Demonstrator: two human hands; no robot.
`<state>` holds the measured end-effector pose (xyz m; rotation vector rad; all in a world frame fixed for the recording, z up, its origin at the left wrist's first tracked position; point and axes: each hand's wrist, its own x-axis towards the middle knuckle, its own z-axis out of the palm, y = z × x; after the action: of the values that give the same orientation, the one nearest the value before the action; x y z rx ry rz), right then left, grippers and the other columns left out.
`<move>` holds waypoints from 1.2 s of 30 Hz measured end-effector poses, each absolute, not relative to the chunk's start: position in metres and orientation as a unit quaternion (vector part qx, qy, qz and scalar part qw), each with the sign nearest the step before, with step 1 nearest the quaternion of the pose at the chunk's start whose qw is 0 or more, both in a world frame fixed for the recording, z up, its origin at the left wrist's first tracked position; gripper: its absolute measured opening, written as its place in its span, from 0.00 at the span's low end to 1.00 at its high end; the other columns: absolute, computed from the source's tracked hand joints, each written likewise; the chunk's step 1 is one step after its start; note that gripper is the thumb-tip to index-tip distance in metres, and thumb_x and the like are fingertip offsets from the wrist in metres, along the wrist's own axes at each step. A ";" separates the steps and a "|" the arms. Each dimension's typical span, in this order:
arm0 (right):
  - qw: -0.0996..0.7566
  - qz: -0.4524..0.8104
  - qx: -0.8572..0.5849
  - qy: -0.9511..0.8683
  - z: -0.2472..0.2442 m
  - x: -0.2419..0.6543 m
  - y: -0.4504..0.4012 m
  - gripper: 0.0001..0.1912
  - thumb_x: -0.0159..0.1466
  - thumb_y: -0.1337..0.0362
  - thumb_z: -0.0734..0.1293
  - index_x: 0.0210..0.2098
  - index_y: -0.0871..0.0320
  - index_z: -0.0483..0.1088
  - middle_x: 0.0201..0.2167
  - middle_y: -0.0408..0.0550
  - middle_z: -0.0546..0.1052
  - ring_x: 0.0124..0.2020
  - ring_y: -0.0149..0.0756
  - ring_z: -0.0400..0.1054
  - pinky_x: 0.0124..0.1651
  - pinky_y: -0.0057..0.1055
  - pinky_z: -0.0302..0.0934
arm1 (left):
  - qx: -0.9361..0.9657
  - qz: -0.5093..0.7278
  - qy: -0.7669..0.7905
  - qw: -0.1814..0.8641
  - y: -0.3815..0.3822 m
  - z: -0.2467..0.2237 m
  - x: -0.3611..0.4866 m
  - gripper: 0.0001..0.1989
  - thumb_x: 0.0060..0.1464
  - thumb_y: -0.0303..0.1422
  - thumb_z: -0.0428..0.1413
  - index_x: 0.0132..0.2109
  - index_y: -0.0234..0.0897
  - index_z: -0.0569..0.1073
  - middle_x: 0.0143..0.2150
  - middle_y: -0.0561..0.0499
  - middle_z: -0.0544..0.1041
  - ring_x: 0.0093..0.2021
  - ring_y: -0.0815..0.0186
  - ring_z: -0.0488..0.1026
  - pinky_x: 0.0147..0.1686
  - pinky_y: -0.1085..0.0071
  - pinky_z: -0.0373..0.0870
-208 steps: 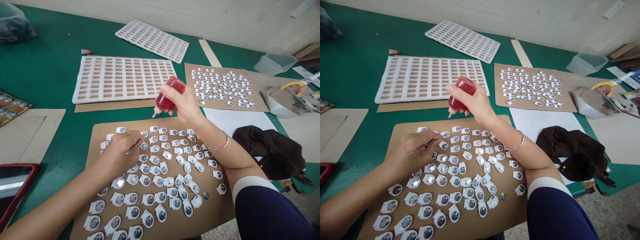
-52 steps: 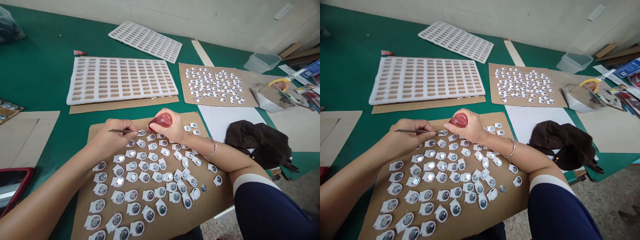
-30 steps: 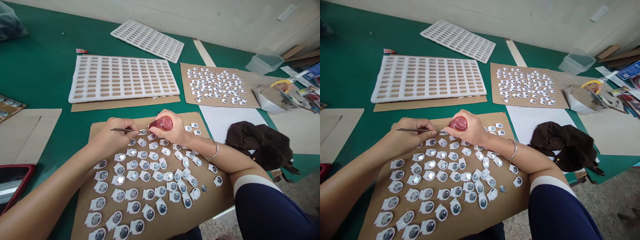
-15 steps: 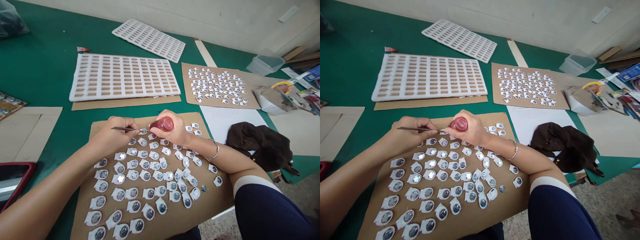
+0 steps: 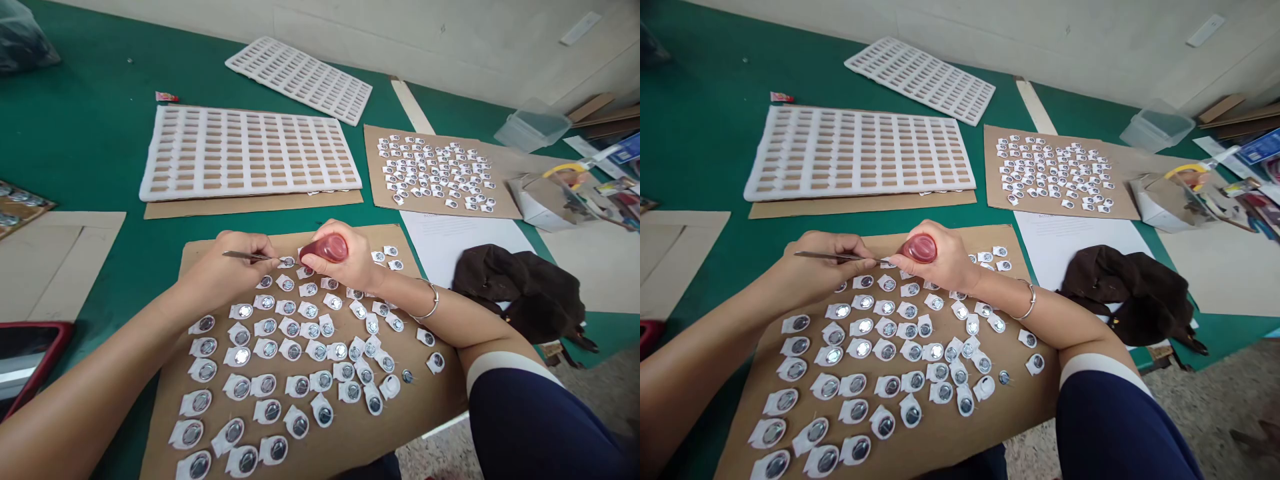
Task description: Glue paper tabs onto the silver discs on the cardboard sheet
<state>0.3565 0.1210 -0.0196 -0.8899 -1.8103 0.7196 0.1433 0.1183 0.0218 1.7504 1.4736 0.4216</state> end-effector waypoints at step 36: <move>0.469 0.311 -0.411 -0.718 -0.021 0.357 0.124 0.14 0.53 0.56 0.74 0.31 0.54 0.67 0.29 0.41 0.73 0.31 0.32 0.68 0.35 0.33 0.65 | 0.709 0.163 0.576 0.373 0.119 0.018 0.141 0.10 0.45 0.40 0.57 0.26 0.39 0.74 0.24 0.51 0.76 0.24 0.67 0.69 0.22 0.73 0.59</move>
<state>0.3569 0.1237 -0.0207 -1.0076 -1.7597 0.7624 0.1406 0.1193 0.0184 1.8155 1.4769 0.4165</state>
